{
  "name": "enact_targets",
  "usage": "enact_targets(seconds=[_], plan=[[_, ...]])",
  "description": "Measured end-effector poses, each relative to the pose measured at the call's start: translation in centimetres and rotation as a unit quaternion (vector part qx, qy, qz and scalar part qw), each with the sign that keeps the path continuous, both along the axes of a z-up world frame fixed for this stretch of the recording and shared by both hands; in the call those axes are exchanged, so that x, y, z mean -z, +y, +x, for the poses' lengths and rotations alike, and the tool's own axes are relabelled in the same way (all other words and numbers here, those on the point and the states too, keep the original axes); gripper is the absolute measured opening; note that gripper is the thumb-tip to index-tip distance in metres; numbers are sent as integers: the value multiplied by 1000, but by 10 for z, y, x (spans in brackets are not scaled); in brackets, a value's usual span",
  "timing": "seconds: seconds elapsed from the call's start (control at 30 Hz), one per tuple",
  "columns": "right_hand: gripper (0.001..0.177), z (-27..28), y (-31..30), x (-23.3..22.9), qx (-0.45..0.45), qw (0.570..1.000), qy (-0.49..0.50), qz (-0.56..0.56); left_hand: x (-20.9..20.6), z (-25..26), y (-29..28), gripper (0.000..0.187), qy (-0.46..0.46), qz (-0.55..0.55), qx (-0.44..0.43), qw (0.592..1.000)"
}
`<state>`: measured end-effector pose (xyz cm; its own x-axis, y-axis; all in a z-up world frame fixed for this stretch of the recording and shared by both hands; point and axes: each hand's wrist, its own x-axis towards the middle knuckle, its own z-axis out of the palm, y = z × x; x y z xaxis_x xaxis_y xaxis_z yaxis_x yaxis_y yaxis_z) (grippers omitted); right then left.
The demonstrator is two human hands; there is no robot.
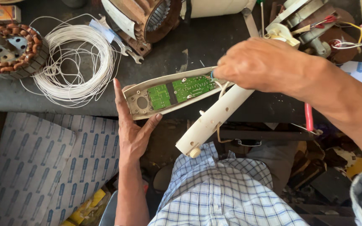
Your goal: The person disassembles a white plastic housing to access a green circuit board. Using a screwdriver, they remove screws and extract the board, then manipulate and reconnect several colored wires before placing the board back into the housing.
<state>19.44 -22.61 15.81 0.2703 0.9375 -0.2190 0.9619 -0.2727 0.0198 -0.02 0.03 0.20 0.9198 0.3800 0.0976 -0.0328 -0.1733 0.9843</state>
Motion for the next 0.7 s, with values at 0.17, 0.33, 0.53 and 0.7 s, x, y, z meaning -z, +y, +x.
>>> enact_targets(seconds=[0.17,0.33,0.53,0.7], plan=[[8,-11,7,0,2,998,-42,53,0,-1,1,123,-5,27,-2,1000],[32,-18,-6,-3,85,984,-105,-116,-1,0,0,122,1,19,2,1000],[7,-17,-7,6,19,996,-68,54,3,0,2,121,-7,43,0,999],[10,-23,-9,13,34,992,-123,-2,5,1,2,121,-17,23,3,1000]])
